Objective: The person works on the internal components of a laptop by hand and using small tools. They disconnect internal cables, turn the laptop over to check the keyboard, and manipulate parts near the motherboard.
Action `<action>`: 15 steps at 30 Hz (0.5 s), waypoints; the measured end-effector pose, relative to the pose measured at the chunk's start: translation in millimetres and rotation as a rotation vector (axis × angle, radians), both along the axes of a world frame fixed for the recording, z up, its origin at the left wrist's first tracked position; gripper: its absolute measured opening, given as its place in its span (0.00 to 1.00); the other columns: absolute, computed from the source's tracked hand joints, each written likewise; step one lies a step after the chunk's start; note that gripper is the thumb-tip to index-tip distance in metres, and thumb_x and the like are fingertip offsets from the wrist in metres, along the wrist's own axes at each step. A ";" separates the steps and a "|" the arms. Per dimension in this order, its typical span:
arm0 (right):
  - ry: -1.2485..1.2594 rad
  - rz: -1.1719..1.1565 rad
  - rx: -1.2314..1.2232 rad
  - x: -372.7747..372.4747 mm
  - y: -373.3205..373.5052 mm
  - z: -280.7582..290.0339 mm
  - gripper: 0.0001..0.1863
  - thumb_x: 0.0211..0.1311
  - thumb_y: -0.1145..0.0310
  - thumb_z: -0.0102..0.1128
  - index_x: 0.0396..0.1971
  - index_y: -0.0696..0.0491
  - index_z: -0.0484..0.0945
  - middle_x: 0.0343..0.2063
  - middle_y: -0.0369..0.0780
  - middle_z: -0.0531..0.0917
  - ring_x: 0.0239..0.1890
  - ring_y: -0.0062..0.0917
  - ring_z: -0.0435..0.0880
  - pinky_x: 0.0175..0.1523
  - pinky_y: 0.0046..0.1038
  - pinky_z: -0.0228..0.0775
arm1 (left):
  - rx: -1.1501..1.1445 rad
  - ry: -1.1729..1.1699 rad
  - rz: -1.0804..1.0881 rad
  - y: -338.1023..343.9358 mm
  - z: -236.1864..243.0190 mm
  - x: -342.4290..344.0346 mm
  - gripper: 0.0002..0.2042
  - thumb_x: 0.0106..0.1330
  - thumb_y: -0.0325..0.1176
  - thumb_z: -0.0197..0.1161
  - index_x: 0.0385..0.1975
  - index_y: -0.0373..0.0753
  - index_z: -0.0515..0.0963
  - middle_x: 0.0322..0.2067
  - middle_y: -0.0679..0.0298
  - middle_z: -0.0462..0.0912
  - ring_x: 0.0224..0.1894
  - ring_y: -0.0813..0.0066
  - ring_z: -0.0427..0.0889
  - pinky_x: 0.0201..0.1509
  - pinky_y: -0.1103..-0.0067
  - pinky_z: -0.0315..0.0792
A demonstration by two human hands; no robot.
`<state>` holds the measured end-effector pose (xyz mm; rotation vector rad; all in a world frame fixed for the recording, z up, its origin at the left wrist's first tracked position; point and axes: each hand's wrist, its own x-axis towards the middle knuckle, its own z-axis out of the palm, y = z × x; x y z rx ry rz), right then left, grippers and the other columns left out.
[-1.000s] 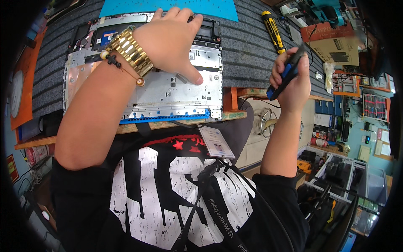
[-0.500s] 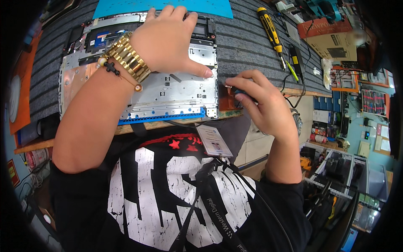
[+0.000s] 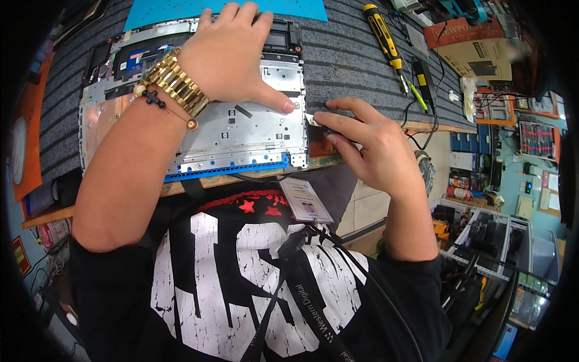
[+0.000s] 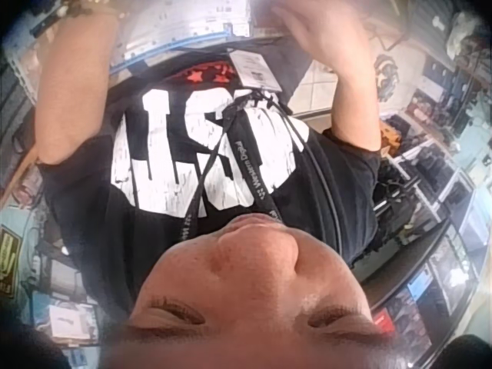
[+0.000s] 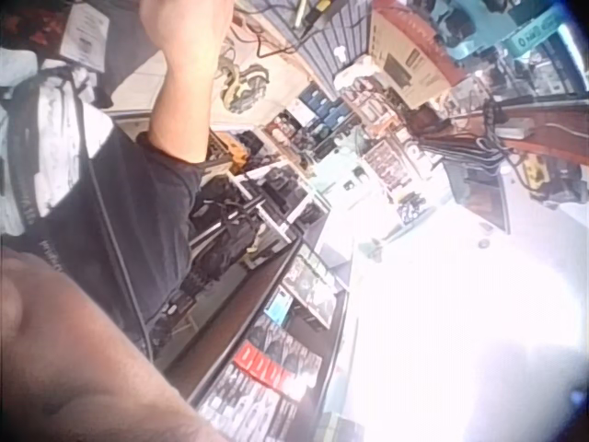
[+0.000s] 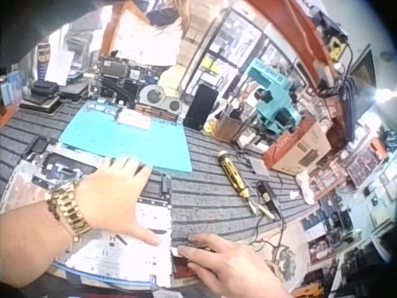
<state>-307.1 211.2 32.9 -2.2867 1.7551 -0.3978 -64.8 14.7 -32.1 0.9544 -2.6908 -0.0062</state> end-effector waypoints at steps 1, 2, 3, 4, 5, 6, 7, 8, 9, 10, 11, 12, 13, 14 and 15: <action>0.003 0.008 -0.014 0.2 0.3 -0.8 0.15 0.74 0.70 0.76 0.58 0.48 0.95 0.62 0.48 0.92 0.46 0.48 0.98 0.51 0.46 0.91 | 0.000 -0.001 0.000 0.1 0.1 0.1 0.76 0.42 0.83 0.87 0.84 0.26 0.70 0.76 0.40 0.77 0.81 0.38 0.73 0.87 0.44 0.68; 0.006 0.016 -0.028 -0.1 0.2 -1.5 0.16 0.73 0.70 0.76 0.58 0.48 0.96 0.62 0.49 0.92 0.47 0.49 0.98 0.51 0.46 0.91 | 0.000 -0.002 0.000 0.2 0.1 0.1 0.76 0.42 0.83 0.87 0.84 0.27 0.71 0.76 0.40 0.77 0.82 0.38 0.73 0.86 0.45 0.69; 0.008 0.023 -0.042 -0.5 0.0 -2.1 0.16 0.73 0.70 0.76 0.58 0.48 0.96 0.62 0.49 0.93 0.48 0.49 0.98 0.51 0.46 0.91 | -0.003 -0.003 -0.001 0.3 0.0 0.1 0.76 0.42 0.82 0.87 0.84 0.27 0.71 0.76 0.40 0.77 0.82 0.38 0.73 0.86 0.45 0.69; 0.024 0.036 -0.055 -1.3 -0.4 -2.3 0.16 0.73 0.69 0.76 0.58 0.48 0.96 0.62 0.49 0.93 0.49 0.49 0.97 0.51 0.46 0.91 | -0.007 -0.003 -0.002 0.1 -0.1 -0.3 0.76 0.41 0.82 0.87 0.83 0.27 0.71 0.76 0.40 0.76 0.82 0.38 0.73 0.86 0.45 0.69; 0.040 0.050 -0.068 -2.4 -1.8 -2.6 0.16 0.73 0.69 0.76 0.58 0.48 0.96 0.62 0.49 0.93 0.49 0.50 0.97 0.52 0.46 0.92 | -0.011 -0.003 -0.003 -0.4 -0.3 -0.6 0.76 0.41 0.82 0.87 0.83 0.27 0.71 0.76 0.41 0.76 0.82 0.38 0.73 0.86 0.45 0.69; 0.056 0.063 -0.082 -2.8 -2.4 -2.7 0.16 0.73 0.69 0.76 0.58 0.47 0.96 0.63 0.49 0.93 0.50 0.50 0.97 0.52 0.46 0.92 | -0.021 -0.010 0.000 -0.3 -0.6 -0.7 0.75 0.41 0.82 0.87 0.83 0.27 0.71 0.76 0.41 0.76 0.82 0.38 0.73 0.85 0.45 0.69; 0.066 0.073 -0.089 -6.0 -7.5 -2.8 0.17 0.72 0.69 0.76 0.58 0.47 0.96 0.63 0.50 0.93 0.51 0.50 0.97 0.52 0.47 0.92 | -0.041 -0.016 0.010 -3.7 -0.1 -2.3 0.75 0.41 0.82 0.88 0.83 0.27 0.71 0.76 0.41 0.76 0.82 0.38 0.73 0.85 0.45 0.70; 0.074 0.073 -0.085 -6.4 -8.2 -2.5 0.17 0.72 0.69 0.76 0.58 0.47 0.96 0.63 0.50 0.93 0.51 0.50 0.97 0.53 0.47 0.92 | -0.050 -0.024 0.012 -3.9 -0.4 -2.6 0.75 0.41 0.82 0.88 0.83 0.28 0.72 0.77 0.41 0.76 0.82 0.38 0.73 0.85 0.44 0.70; 0.082 0.067 -0.084 -6.2 -8.4 -2.5 0.17 0.72 0.69 0.76 0.59 0.47 0.96 0.62 0.50 0.93 0.52 0.51 0.97 0.53 0.47 0.92 | -0.050 -0.022 0.008 -4.6 -0.4 -2.1 0.75 0.40 0.82 0.88 0.83 0.28 0.72 0.76 0.41 0.76 0.82 0.38 0.73 0.84 0.44 0.70; 0.084 0.066 -0.083 -5.7 -8.5 -2.4 0.17 0.72 0.69 0.76 0.59 0.47 0.96 0.63 0.50 0.93 0.52 0.51 0.97 0.53 0.47 0.92 | -0.049 -0.022 0.005 -5.1 -0.3 -1.5 0.75 0.40 0.82 0.88 0.83 0.29 0.72 0.76 0.41 0.76 0.82 0.38 0.73 0.84 0.43 0.70; 0.086 0.058 -0.082 -4.5 -7.9 -2.7 0.17 0.72 0.69 0.76 0.59 0.47 0.96 0.63 0.51 0.93 0.52 0.51 0.97 0.54 0.48 0.92 | -0.047 -0.021 0.000 -5.3 -0.3 -1.1 0.75 0.40 0.82 0.88 0.83 0.29 0.72 0.76 0.42 0.76 0.81 0.39 0.73 0.84 0.43 0.70; 0.088 0.051 -0.080 -3.2 -7.0 -2.8 0.17 0.72 0.69 0.75 0.59 0.47 0.95 0.63 0.51 0.93 0.52 0.51 0.97 0.54 0.48 0.92 | -0.044 -0.017 -0.004 -5.3 -0.3 -0.7 0.75 0.39 0.82 0.88 0.83 0.30 0.72 0.75 0.42 0.76 0.81 0.39 0.73 0.83 0.43 0.71; 0.090 0.045 -0.079 -2.2 -6.3 -2.8 0.17 0.72 0.69 0.75 0.59 0.47 0.95 0.63 0.52 0.93 0.52 0.51 0.97 0.55 0.48 0.92 | -0.041 -0.013 -0.007 -5.3 -0.1 -0.2 0.75 0.39 0.83 0.88 0.82 0.30 0.73 0.75 0.42 0.77 0.81 0.39 0.74 0.83 0.42 0.71; 0.092 0.040 -0.076 -1.3 -5.6 -2.5 0.17 0.72 0.69 0.75 0.59 0.47 0.95 0.64 0.52 0.93 0.53 0.52 0.97 0.55 0.48 0.92 | -0.038 -0.009 -0.011 -5.2 0.0 -0.1 0.75 0.39 0.83 0.88 0.82 0.30 0.73 0.74 0.43 0.77 0.80 0.39 0.74 0.82 0.42 0.71; 0.096 0.041 -0.073 -1.2 -5.3 -1.7 0.17 0.72 0.69 0.75 0.59 0.47 0.95 0.64 0.52 0.93 0.53 0.52 0.97 0.55 0.48 0.92 | -0.038 -0.010 -0.010 -4.9 0.1 -0.4 0.75 0.38 0.83 0.88 0.82 0.30 0.73 0.73 0.43 0.77 0.80 0.39 0.74 0.82 0.42 0.72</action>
